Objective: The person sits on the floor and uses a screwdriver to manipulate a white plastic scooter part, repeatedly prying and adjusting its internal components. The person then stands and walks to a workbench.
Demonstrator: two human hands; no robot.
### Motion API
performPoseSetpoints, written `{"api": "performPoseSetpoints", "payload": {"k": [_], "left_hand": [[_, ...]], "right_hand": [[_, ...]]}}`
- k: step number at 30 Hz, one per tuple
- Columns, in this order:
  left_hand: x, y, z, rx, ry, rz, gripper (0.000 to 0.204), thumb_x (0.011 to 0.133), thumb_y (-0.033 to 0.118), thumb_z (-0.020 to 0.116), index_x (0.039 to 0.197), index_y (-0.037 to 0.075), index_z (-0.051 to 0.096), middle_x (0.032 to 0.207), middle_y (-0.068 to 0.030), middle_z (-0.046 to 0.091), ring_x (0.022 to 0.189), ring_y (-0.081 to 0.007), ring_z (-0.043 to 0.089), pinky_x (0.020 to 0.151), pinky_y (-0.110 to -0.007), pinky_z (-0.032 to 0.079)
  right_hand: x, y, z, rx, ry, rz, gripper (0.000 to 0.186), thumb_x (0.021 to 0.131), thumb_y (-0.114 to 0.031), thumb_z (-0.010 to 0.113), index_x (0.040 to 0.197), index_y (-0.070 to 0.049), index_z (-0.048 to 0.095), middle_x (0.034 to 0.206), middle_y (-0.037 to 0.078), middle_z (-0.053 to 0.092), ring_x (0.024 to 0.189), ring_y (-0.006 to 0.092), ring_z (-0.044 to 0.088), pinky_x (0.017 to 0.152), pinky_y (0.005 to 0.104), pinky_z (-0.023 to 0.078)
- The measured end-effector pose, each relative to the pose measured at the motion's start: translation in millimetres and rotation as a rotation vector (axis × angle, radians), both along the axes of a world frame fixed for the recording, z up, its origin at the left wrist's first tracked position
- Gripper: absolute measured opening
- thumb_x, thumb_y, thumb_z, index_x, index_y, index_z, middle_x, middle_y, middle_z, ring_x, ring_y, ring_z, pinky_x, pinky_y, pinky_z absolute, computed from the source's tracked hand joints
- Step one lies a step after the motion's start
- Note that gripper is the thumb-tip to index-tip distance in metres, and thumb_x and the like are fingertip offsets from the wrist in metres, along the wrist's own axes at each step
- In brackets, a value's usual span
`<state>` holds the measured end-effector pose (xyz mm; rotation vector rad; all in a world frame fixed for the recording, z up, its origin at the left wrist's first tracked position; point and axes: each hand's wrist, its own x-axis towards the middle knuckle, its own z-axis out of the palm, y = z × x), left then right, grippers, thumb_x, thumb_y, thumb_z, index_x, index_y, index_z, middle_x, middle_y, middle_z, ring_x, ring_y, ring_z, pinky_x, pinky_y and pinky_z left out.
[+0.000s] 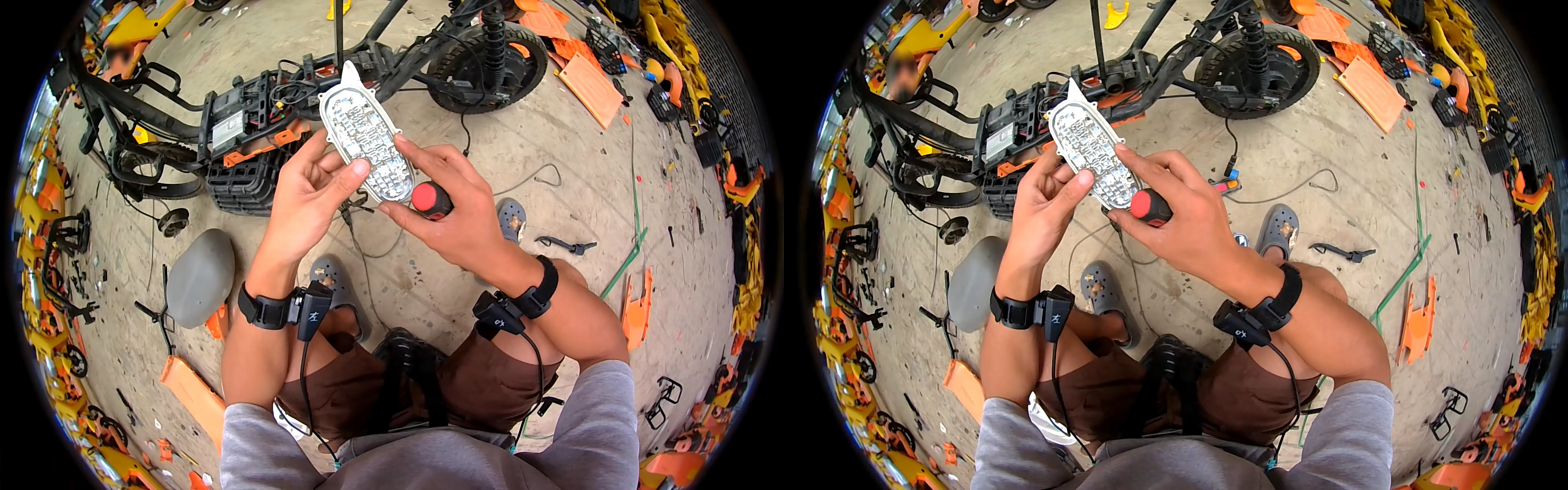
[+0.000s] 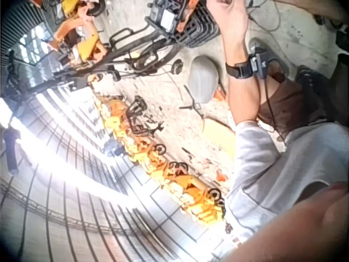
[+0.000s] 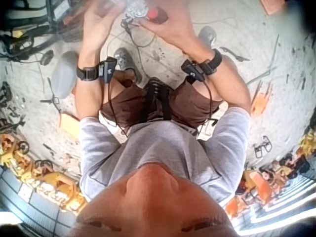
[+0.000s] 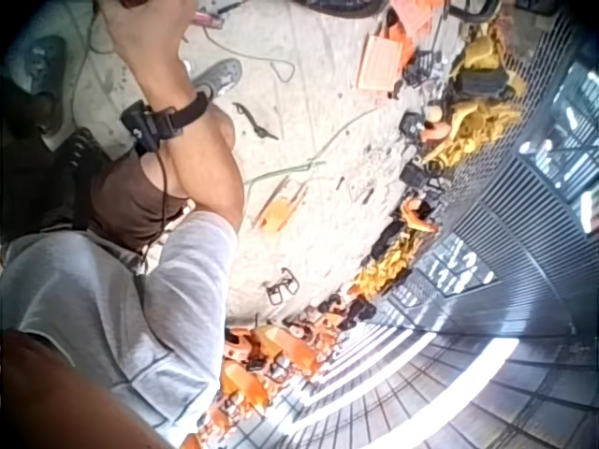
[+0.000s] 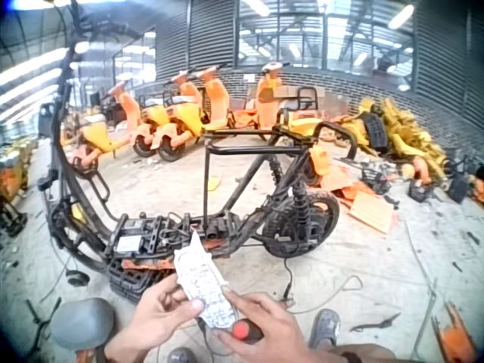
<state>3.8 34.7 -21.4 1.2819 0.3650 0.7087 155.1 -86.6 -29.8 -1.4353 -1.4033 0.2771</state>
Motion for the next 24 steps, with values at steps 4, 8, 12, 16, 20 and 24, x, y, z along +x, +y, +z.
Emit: {"api": "performPoseSetpoints", "payload": {"k": [4,8,12,16,20,24], "left_hand": [[-0.1,0.0,1.3,0.005,0.019,0.001,0.042,0.093,0.004,0.061,0.131,-0.004,0.046,0.119,-0.014,0.063,0.108,-0.017,0.061,0.094,-0.03,0.048],[-1.0,1.2,-0.3,-0.016,0.018,-0.007,0.042,0.092,0.002,0.062,0.131,-0.004,0.046,0.119,-0.0138,0.063,0.107,-0.0166,0.061,0.093,-0.029,0.049],[-1.9,1.5,0.7,-0.027,0.007,-0.008,0.042,0.092,0.001,0.061,0.131,-0.004,0.047,0.119,-0.0135,0.063,0.107,-0.016,0.061,0.093,-0.029,0.049],[-0.9,1.8,2.5,-0.027,0.009,-0.006,0.043,0.091,0.0,0.061,0.132,-0.004,0.047,0.119,-0.0131,0.063,0.107,-0.0157,0.061,0.094,-0.029,0.049],[-0.6,1.6,5.5,-0.053,0.005,-0.012,0.044,0.091,-0.001,0.061,0.132,-0.003,0.047,0.119,-0.0128,0.063,0.107,-0.0154,0.061,0.093,-0.029,0.049],[0.3,1.6,5.4,-0.051,0.016,-0.012,0.043,0.09,-0.001,0.062,0.131,-0.003,0.048,0.118,-0.0126,0.063,0.106,-0.0153,0.061,0.092,-0.029,0.049]], "right_hand": [[1.0,0.2,-1.6,0.016,-0.007,0.014,0.068,0.069,-0.009,0.082,0.132,-0.007,0.057,0.104,0.011,0.06,0.092,0.0202,0.061,0.079,0.0304,0.051],[0.2,-0.4,-0.6,0.013,-0.02,0.024,0.068,0.07,-0.007,0.081,0.133,-0.007,0.057,0.104,0.011,0.06,0.091,0.0201,0.06,0.078,0.0305,0.051],[0.1,-0.2,-1.2,0.015,-0.041,0.032,0.068,0.07,-0.006,0.081,0.133,-0.006,0.056,0.105,0.011,0.059,0.092,0.0201,0.06,0.078,0.0305,0.05],[-0.2,-0.5,-1.9,0.029,-0.048,0.033,0.071,0.069,-0.006,0.081,0.135,-0.006,0.055,0.107,0.012,0.058,0.092,0.0209,0.06,0.079,0.0306,0.05],[-1.0,-0.7,-1.4,0.016,-0.057,0.028,0.074,0.068,-0.007,0.083,0.136,-0.007,0.054,0.108,0.011,0.057,0.094,0.0211,0.059,0.08,0.0307,0.05],[-0.8,0.9,-4.4,0.04,-0.094,0.0,0.074,0.068,-0.009,0.082,0.136,-0.01,0.053,0.106,0.01,0.057,0.088,0.0215,0.061,0.071,0.0313,0.052]]}}
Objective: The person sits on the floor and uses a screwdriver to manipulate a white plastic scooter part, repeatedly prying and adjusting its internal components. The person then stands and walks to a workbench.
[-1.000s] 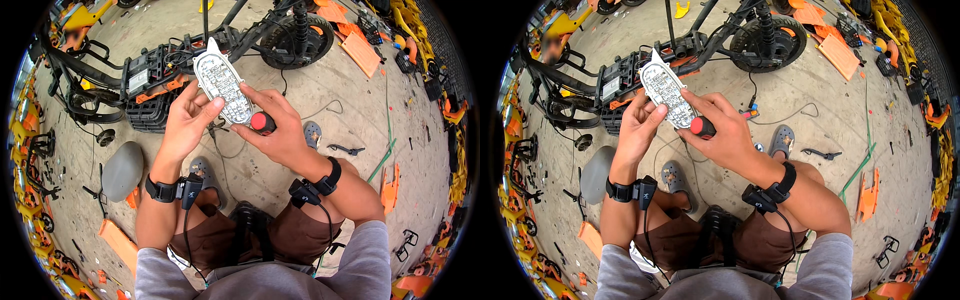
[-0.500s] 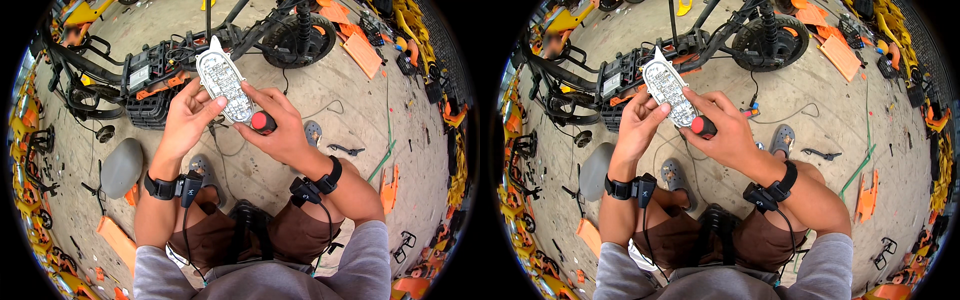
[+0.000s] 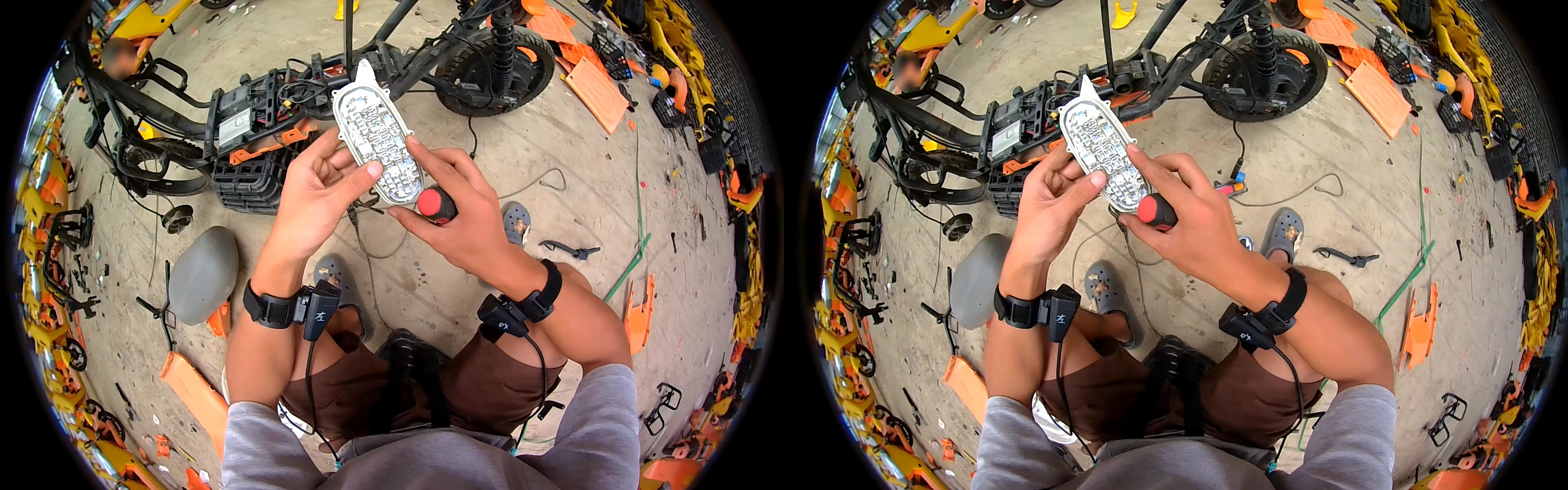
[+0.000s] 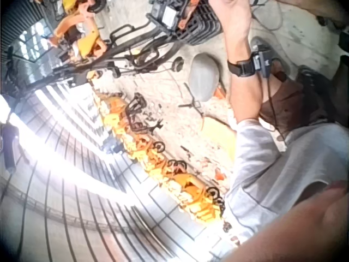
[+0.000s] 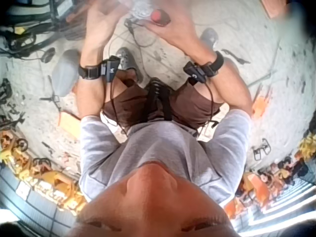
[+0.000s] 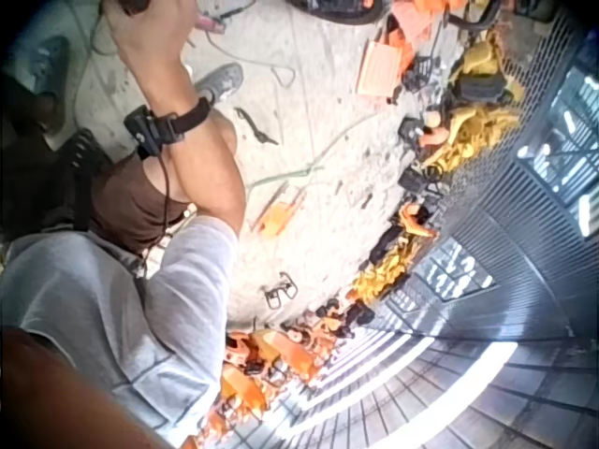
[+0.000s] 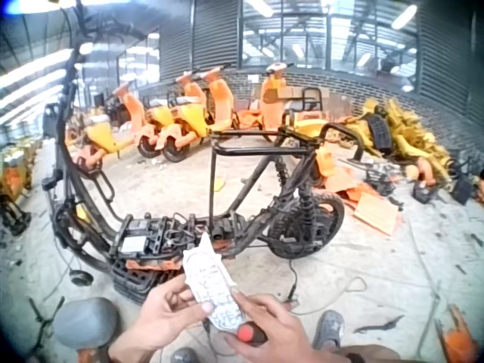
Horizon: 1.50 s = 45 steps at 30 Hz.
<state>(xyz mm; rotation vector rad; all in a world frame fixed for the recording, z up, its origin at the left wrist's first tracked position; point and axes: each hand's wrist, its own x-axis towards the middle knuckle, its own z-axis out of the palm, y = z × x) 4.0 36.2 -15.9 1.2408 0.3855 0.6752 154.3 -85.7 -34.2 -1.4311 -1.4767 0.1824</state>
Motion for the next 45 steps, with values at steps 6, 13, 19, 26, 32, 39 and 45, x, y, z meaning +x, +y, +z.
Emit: {"api": "performPoseSetpoints", "payload": {"k": [6,13,19,26,32,39,45], "left_hand": [[-0.4,0.3,-0.1,-0.009,-0.016,0.007,0.042,0.09,-0.001,0.062,0.129,-0.003,0.049,0.118,-0.0127,0.064,0.105,-0.0162,0.062,0.092,-0.029,0.05],[-1.2,-0.4,0.3,-0.02,-0.012,0.013,0.044,0.089,-0.001,0.063,0.13,-0.004,0.048,0.118,-0.0137,0.064,0.106,-0.0172,0.062,0.093,-0.03,0.05],[-1.6,-0.7,0.9,-0.016,-0.01,0.017,0.045,0.088,-0.001,0.064,0.13,-0.004,0.048,0.117,-0.0137,0.064,0.106,-0.0175,0.062,0.093,-0.03,0.05],[-1.8,0.1,1.3,-0.005,0.01,0.019,0.043,0.088,-0.001,0.065,0.128,-0.005,0.05,0.117,-0.0138,0.064,0.105,-0.0171,0.063,0.093,-0.03,0.05],[-2.5,1.0,-1.2,-0.02,0.004,0.015,0.043,0.087,-0.002,0.065,0.127,-0.004,0.049,0.116,-0.0135,0.064,0.105,-0.0169,0.063,0.092,-0.03,0.05],[-1.6,1.1,-2.9,-0.035,0.007,0.008,0.049,0.086,-0.005,0.064,0.131,-0.003,0.048,0.117,-0.0113,0.065,0.104,-0.0155,0.063,0.092,-0.031,0.05],[-2.1,0.0,-0.9,-0.012,0.032,0.009,0.049,0.084,-0.005,0.066,0.13,-0.003,0.049,0.114,-0.0107,0.065,0.102,-0.0147,0.063,0.091,-0.03,0.05]], "right_hand": [[-0.9,2.4,-2.0,0.047,-0.013,-0.008,0.072,0.068,-0.009,0.081,0.135,-0.01,0.054,0.105,0.009,0.057,0.085,0.0211,0.062,0.066,0.0309,0.053],[-0.8,1.4,0.6,0.065,-0.013,0.01,0.068,0.069,-0.007,0.08,0.132,-0.006,0.055,0.105,0.011,0.057,0.085,0.023,0.062,0.067,0.0316,0.053],[-1.4,2.1,0.2,0.085,-0.009,0.017,0.068,0.069,-0.007,0.079,0.132,-0.005,0.055,0.105,0.011,0.057,0.086,0.0234,0.062,0.068,0.0314,0.053],[-1.2,1.5,0.5,0.073,0.0,0.013,0.069,0.068,-0.007,0.079,0.133,-0.006,0.055,0.105,0.011,0.057,0.085,0.023,0.062,0.069,0.0315,0.053],[-1.1,1.8,1.1,0.035,0.004,0.029,0.07,0.068,-0.01,0.079,0.134,-0.006,0.054,0.105,0.011,0.058,0.086,0.023,0.062,0.068,0.0317,0.053],[-4.3,2.3,1.5,0.051,0.008,0.006,0.071,0.069,-0.013,0.081,0.134,-0.006,0.053,0.102,0.011,0.059,0.085,0.0241,0.062,0.07,0.0327,0.052],[-8.3,-0.3,1.7,-0.036,0.017,-0.011,0.074,0.071,-0.014,0.08,0.138,-0.008,0.05,0.097,0.011,0.059,0.08,0.023,0.061,0.066,0.0323,0.051]]}}
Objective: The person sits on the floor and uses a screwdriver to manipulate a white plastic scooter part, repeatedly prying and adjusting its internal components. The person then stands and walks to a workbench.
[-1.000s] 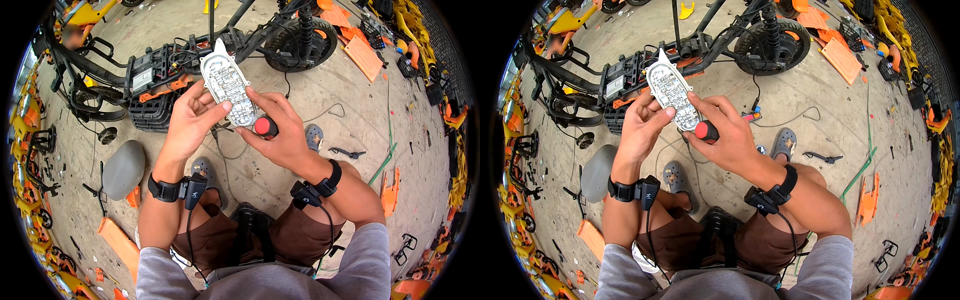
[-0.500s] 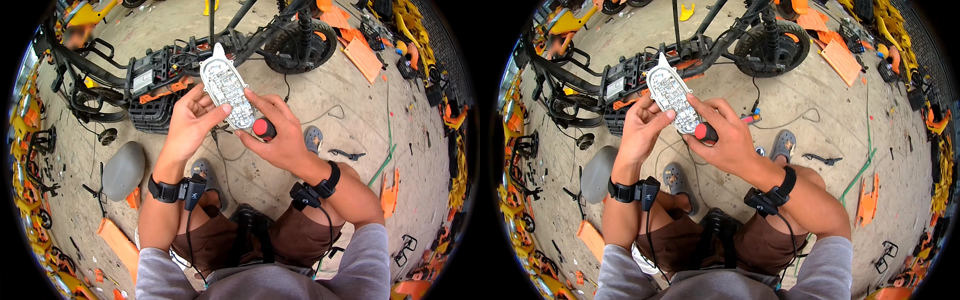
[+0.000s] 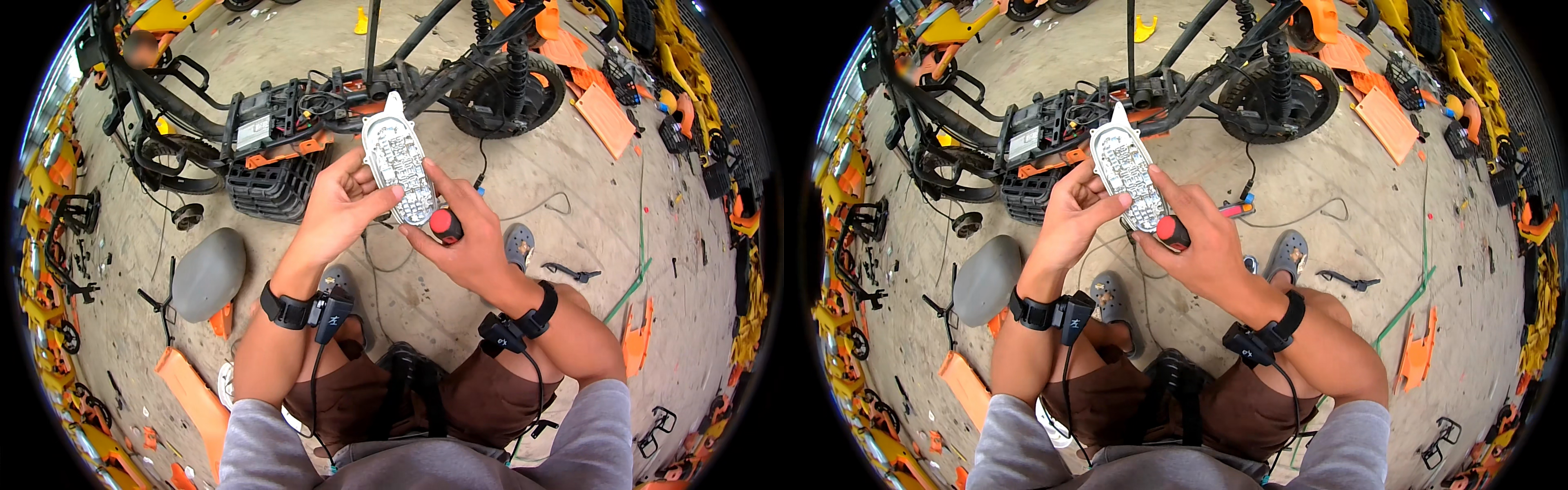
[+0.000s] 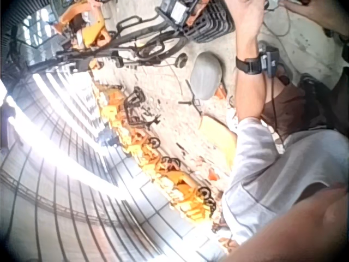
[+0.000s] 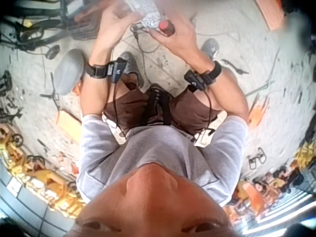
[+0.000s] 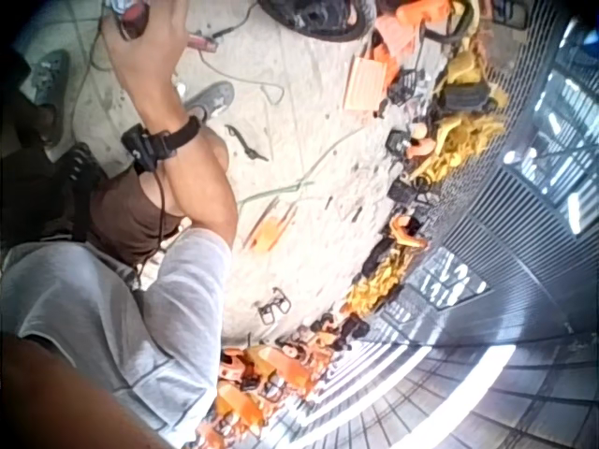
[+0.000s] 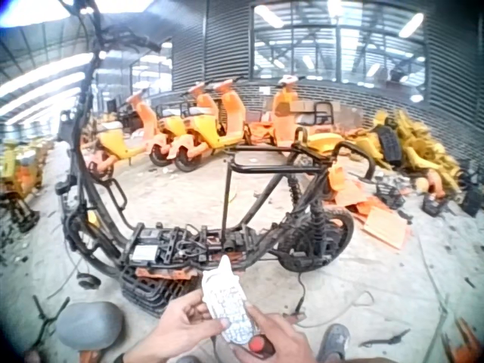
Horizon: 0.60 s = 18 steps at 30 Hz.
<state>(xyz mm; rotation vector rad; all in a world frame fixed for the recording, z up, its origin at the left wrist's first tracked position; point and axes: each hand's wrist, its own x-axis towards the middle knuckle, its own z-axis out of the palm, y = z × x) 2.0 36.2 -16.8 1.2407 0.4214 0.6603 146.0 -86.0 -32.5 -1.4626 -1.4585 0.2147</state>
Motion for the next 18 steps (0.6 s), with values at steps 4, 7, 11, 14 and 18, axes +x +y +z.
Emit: {"api": "performPoseSetpoints", "payload": {"k": [4,7,11,14,18], "left_hand": [[0.3,-1.8,-0.7,0.01,0.037,0.017,0.046,0.086,-0.001,0.066,0.129,-0.003,0.05,0.113,-0.0098,0.065,0.1,-0.0135,0.063,0.089,-0.029,0.05],[2.5,-2.4,-0.2,0.031,0.067,0.032,0.041,0.09,0.006,0.066,0.127,-0.003,0.051,0.11,-0.0082,0.066,0.098,-0.0117,0.063,0.086,-0.028,0.051],[1.6,0.0,-3.1,0.045,0.075,0.081,0.034,0.093,0.013,0.064,0.122,-0.003,0.054,0.106,-0.0075,0.066,0.092,-0.0104,0.063,0.081,-0.026,0.052],[4.4,-1.4,-3.8,0.063,0.116,0.104,0.029,0.094,0.014,0.063,0.118,-0.002,0.056,0.102,-0.0057,0.067,0.089,-0.0097,0.063,0.081,-0.027,0.052],[8.7,-3.0,-3.4,0.055,0.129,0.102,0.028,0.094,0.012,0.062,0.117,-0.002,0.058,0.103,-0.0062,0.068,0.089,-0.0098,0.063,0.081,-0.027,0.052]], "right_hand": [[0.0,0.2,-4.4,-0.016,-0.015,-0.001,0.076,0.072,-0.016,0.079,0.141,-0.009,0.047,0.097,0.011,0.059,0.077,0.0221,0.061,0.063,0.0323,0.051],[1.6,-0.7,-6.0,-0.037,-0.033,0.002,0.075,0.072,-0.017,0.078,0.141,-0.01,0.048,0.096,0.009,0.059,0.075,0.0221,0.061,0.062,0.0325,0.051],[-1.7,1.2,-6.9,-0.066,-0.088,-0.005,0.074,0.073,-0.018,0.078,0.14,-0.011,0.049,0.095,0.008,0.058,0.074,0.0221,0.062,0.062,0.0326,0.051],[-2.0,-2.1,-3.4,-0.11,-0.082,-0.01,0.073,0.073,-0.016,0.078,0.14,-0.01,0.049,0.097,0.009,0.059,0.076,0.0225,0.062,0.066,0.0327,0.052],[1.1,-2.9,-5.2,-0.096,-0.074,-0.01,0.072,0.073,-0.016,0.077,0.139,-0.011,0.049,0.098,0.009,0.059,0.077,0.0231,0.063,0.066,0.033,0.052]]}}
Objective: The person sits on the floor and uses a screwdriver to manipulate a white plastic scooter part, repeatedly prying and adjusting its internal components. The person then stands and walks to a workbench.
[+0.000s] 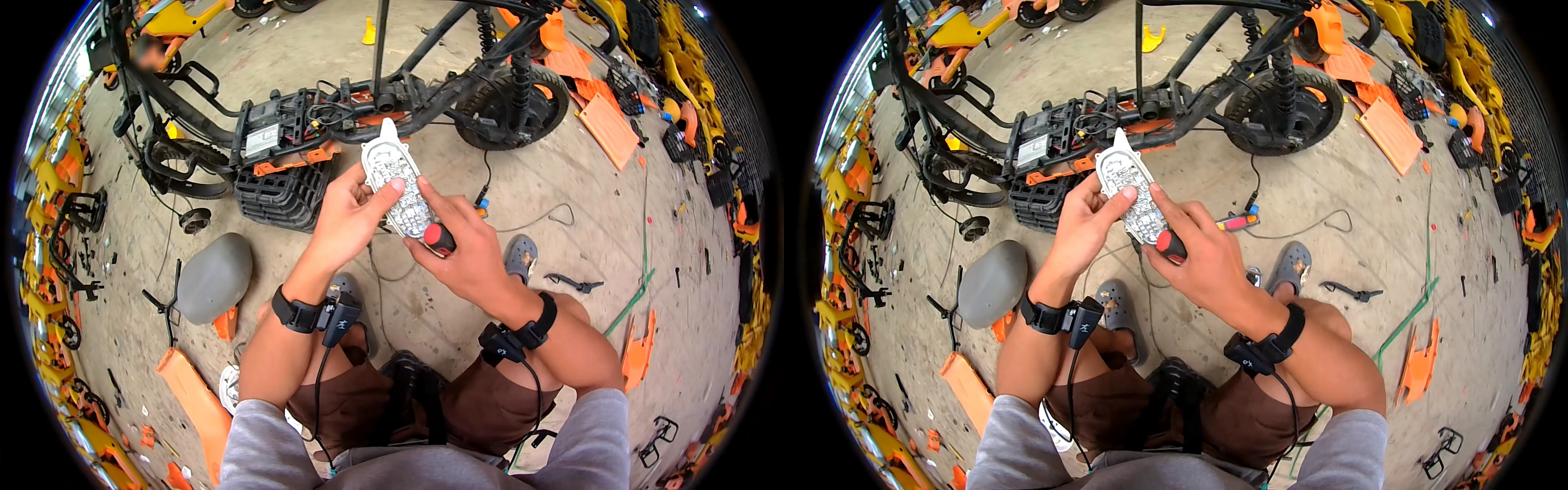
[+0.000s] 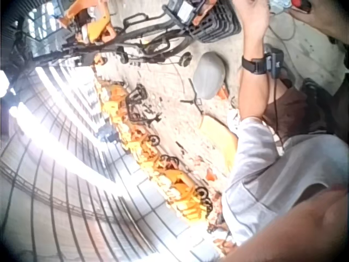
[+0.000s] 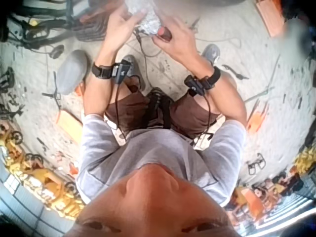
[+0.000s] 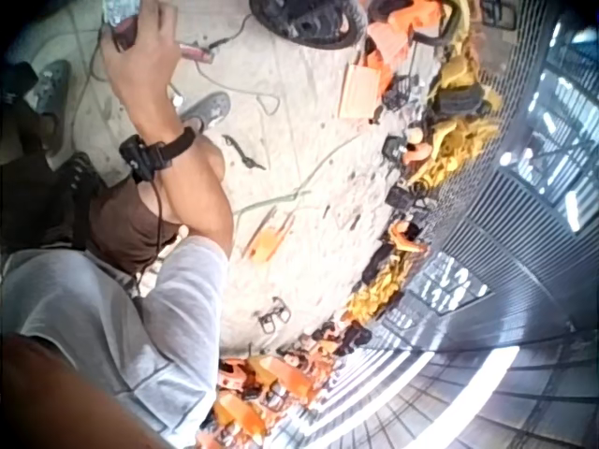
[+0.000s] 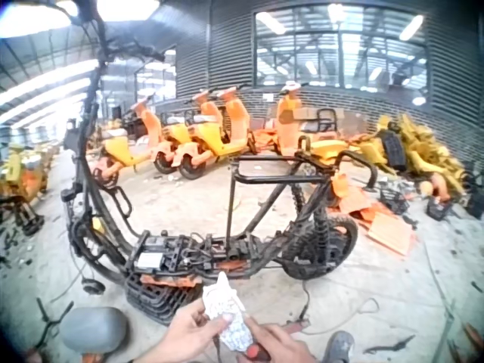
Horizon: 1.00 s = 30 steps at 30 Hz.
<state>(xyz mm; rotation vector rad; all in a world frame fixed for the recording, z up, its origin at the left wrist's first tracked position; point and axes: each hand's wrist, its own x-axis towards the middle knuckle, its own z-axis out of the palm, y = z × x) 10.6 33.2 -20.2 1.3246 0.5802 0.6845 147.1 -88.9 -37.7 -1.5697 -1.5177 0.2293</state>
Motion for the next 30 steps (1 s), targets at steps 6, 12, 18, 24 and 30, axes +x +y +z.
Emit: {"api": "performPoseSetpoints", "payload": {"k": [6,12,18,24,30], "left_hand": [[-2,1,-3,0.133,0.052,0.071,0.029,0.092,0.011,0.065,0.116,-0.002,0.059,0.102,-0.0053,0.068,0.091,-0.0097,0.062,0.079,-0.026,0.051],[1,0,-7,0.045,0.089,0.109,0.032,0.088,0.011,0.068,0.114,-0.005,0.058,0.098,-0.0092,0.068,0.083,-0.0113,0.065,0.07,-0.027,0.054],[4,-4,-13,0.039,0.083,0.051,0.036,0.09,0.015,0.068,0.117,-0.005,0.056,0.1,-0.01,0.068,0.086,-0.0121,0.064,0.073,-0.028,0.054],[4,-2,-8,-0.099,-0.103,-0.084,0.039,0.091,0.01,0.066,0.125,-0.001,0.05,0.111,-0.0067,0.064,0.101,-0.0119,0.06,0.087,-0.029,0.05],[-8,4,-13,-0.069,-0.137,-0.107,0.041,0.089,0.008,0.068,0.123,-0.001,0.048,0.112,-0.0081,0.062,0.103,-0.0126,0.058,0.089,-0.029,0.049]], "right_hand": [[-3,0,8,-0.035,-0.004,0.0,0.068,0.072,-0.016,0.077,0.135,-0.009,0.052,0.104,0.011,0.06,0.086,0.0259,0.064,0.07,0.0341,0.053],[-2,-1,12,-0.082,0.029,0.029,0.069,0.067,-0.014,0.081,0.13,-0.005,0.054,0.104,0.012,0.059,0.093,0.0258,0.062,0.078,0.0344,0.052],[-8,0,12,-0.153,0.06,-0.002,0.075,0.067,-0.019,0.083,0.132,-0.002,0.051,0.105,0.012,0.058,0.088,0.0245,0.061,0.076,0.0342,0.051],[8,17,8,-0.119,0.252,-0.004,0.064,0.07,-0.015,0.082,0.127,0.001,0.056,0.098,0.01,0.062,0.082,0.0152,0.06,0.073,0.0259,0.05],[13,15,33,-0.364,0.703,0.06,0.051,0.078,-0.015,0.077,0.123,0.001,0.06,0.096,0.004,0.064,0.06,0.0044,0.053,0.05,0.0192,0.041]]}}
